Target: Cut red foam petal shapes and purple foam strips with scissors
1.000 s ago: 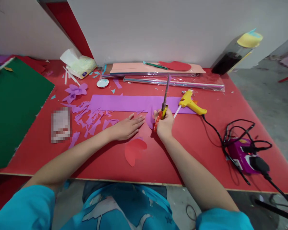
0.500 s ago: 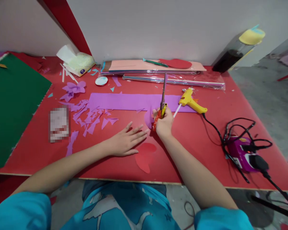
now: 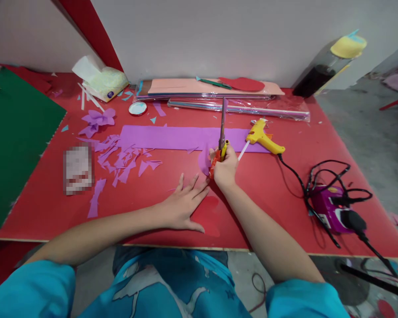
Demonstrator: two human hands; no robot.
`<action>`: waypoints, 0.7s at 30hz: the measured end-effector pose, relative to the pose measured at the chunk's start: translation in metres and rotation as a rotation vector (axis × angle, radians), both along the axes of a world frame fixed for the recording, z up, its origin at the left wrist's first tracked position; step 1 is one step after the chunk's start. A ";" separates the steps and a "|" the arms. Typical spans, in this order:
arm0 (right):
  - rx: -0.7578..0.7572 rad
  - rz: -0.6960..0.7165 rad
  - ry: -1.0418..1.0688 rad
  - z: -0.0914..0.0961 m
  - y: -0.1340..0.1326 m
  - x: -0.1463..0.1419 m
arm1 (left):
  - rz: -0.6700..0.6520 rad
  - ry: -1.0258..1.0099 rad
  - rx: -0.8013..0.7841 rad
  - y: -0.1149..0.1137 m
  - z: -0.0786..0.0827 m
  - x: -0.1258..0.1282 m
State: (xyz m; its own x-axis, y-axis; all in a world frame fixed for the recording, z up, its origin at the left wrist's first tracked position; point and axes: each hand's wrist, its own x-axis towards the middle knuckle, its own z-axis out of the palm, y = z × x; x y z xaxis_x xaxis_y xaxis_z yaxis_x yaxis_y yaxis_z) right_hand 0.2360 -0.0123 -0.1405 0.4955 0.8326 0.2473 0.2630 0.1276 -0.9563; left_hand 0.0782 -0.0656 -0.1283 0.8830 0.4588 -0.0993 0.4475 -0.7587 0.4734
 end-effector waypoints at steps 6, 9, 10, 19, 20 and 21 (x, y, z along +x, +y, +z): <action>0.012 -0.010 -0.039 -0.001 0.001 0.001 | -0.017 -0.091 0.015 -0.003 0.000 0.000; 0.018 -0.005 -0.056 -0.003 0.002 0.001 | -0.062 -0.167 0.107 -0.008 -0.002 -0.004; 0.021 -0.003 -0.053 -0.003 0.002 0.001 | -0.085 -0.195 0.141 -0.010 -0.003 -0.005; 0.009 -0.001 0.010 -0.001 0.002 0.000 | -0.229 -0.164 0.189 -0.014 -0.021 0.000; 0.006 -0.001 0.009 -0.001 0.002 0.000 | -0.229 -0.151 0.193 -0.014 -0.021 -0.002; 0.002 -0.001 0.007 0.000 0.002 -0.001 | -0.226 -0.139 0.197 -0.013 -0.021 -0.005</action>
